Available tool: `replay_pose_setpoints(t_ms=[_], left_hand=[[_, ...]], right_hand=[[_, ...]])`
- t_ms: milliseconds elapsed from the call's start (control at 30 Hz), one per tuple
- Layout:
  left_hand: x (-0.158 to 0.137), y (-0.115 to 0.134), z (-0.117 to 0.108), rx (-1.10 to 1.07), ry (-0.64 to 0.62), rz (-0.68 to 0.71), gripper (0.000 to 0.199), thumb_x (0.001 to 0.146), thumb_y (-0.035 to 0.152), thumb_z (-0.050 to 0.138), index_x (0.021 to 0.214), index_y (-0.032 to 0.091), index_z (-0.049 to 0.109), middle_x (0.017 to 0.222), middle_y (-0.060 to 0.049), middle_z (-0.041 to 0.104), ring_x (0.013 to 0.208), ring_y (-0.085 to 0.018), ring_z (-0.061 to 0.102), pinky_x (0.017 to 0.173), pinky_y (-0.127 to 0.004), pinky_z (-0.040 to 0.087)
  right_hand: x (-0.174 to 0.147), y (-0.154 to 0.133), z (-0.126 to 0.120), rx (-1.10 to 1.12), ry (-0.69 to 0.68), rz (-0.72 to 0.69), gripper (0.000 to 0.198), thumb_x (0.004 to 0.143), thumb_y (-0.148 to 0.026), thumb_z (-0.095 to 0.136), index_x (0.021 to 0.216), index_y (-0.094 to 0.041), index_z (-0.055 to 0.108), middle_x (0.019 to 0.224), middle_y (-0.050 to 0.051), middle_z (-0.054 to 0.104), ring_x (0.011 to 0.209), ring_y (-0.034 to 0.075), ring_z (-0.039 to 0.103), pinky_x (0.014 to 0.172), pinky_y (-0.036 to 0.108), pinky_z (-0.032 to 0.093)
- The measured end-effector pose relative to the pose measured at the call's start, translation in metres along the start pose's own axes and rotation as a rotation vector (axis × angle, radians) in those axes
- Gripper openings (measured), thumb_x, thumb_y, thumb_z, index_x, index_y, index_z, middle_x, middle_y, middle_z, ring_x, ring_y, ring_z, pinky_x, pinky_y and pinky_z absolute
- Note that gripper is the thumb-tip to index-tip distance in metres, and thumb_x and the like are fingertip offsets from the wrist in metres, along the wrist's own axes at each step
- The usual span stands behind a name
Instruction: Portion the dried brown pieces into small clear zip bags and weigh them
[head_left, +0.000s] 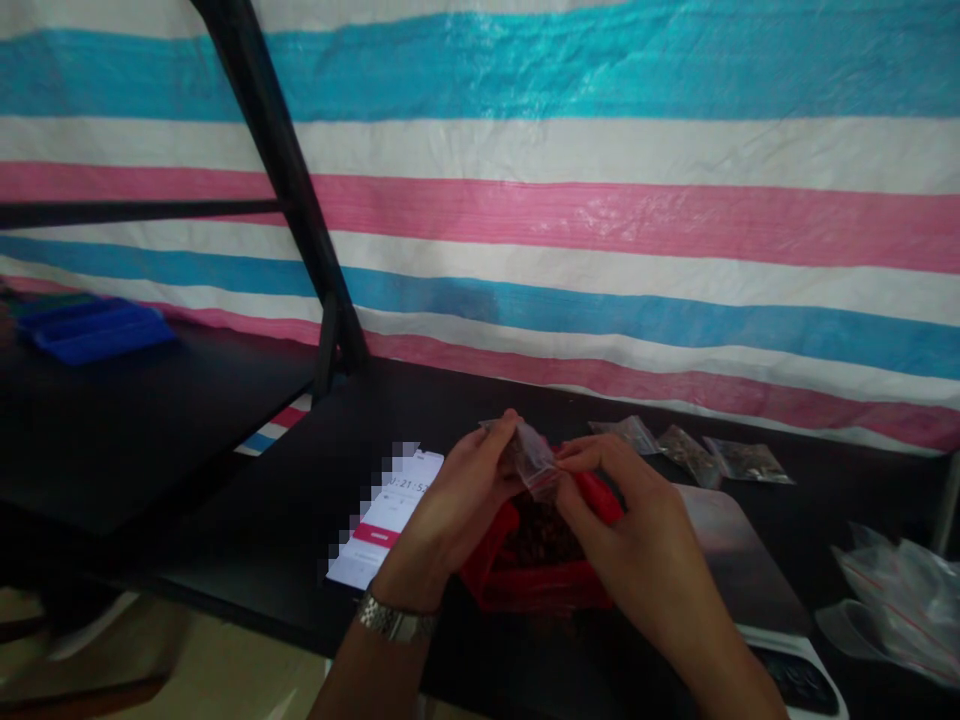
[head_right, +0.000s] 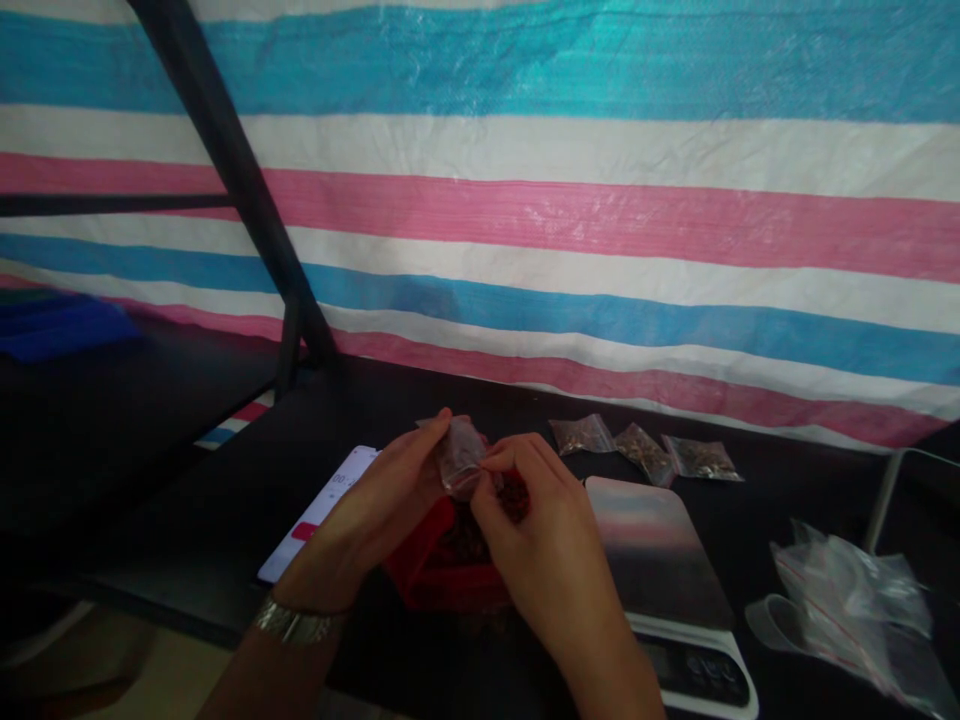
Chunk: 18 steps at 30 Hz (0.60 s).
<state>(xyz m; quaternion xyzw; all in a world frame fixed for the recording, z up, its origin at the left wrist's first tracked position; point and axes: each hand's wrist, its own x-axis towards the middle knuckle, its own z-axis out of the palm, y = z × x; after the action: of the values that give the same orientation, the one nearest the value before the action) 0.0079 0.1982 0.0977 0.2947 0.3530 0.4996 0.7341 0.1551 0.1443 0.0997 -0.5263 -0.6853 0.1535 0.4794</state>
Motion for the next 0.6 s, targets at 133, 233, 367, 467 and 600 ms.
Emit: replay_pose_setpoints(t_ms=[133, 233, 367, 467, 600], left_hand=[[0.004, -0.004, -0.007, 0.037, 0.075, 0.118, 0.016, 0.101, 0.022, 0.071, 0.116, 0.016, 0.07, 0.095, -0.004, 0.079, 0.081, -0.015, 0.075, 0.078, -0.028, 0.062], [0.008, -0.008, -0.013, 0.159, 0.051, 0.203, 0.039, 0.093, 0.018, 0.079, 0.131, 0.019, 0.068, 0.106, -0.004, 0.08, 0.092, -0.016, 0.076, 0.088, -0.031, 0.062], [0.008, -0.007, -0.02, 0.343, -0.142, 0.289, 0.053, 0.082, 0.016, 0.086, 0.132, 0.022, 0.069, 0.12, -0.004, 0.079, 0.104, -0.018, 0.075, 0.095, -0.03, 0.059], [0.007, -0.005, -0.022, 0.404, -0.24, 0.316, 0.055, 0.078, 0.017, 0.087, 0.13, 0.023, 0.069, 0.118, -0.004, 0.079, 0.11, -0.02, 0.074, 0.095, -0.031, 0.059], [0.006, -0.004, -0.02, 0.44, -0.261, 0.328, 0.056, 0.077, 0.019, 0.088, 0.13, 0.025, 0.07, 0.12, -0.004, 0.078, 0.11, -0.021, 0.075, 0.094, -0.032, 0.06]], right_hand=[[0.0, 0.014, -0.005, -0.075, -0.011, -0.01, 0.013, 0.091, -0.018, 0.061, 0.084, -0.025, 0.069, 0.099, 0.005, 0.076, 0.1, 0.024, 0.072, 0.089, 0.037, 0.054], [0.001, 0.027, -0.014, -0.106, -0.055, -0.017, 0.017, 0.093, -0.021, 0.058, 0.092, -0.026, 0.074, 0.105, 0.006, 0.077, 0.105, 0.025, 0.072, 0.097, 0.04, 0.053], [0.003, 0.035, -0.028, -0.136, -0.046, 0.0, 0.021, 0.095, -0.025, 0.056, 0.099, -0.027, 0.077, 0.106, 0.005, 0.078, 0.106, 0.025, 0.073, 0.098, 0.04, 0.054], [0.004, 0.034, -0.034, -0.156, -0.05, 0.007, 0.023, 0.095, -0.026, 0.055, 0.097, -0.027, 0.078, 0.103, 0.004, 0.078, 0.1, 0.024, 0.073, 0.093, 0.039, 0.055], [0.004, 0.033, -0.033, -0.144, -0.059, 0.014, 0.024, 0.096, -0.026, 0.054, 0.096, -0.027, 0.077, 0.102, 0.004, 0.078, 0.098, 0.023, 0.073, 0.093, 0.039, 0.055]])
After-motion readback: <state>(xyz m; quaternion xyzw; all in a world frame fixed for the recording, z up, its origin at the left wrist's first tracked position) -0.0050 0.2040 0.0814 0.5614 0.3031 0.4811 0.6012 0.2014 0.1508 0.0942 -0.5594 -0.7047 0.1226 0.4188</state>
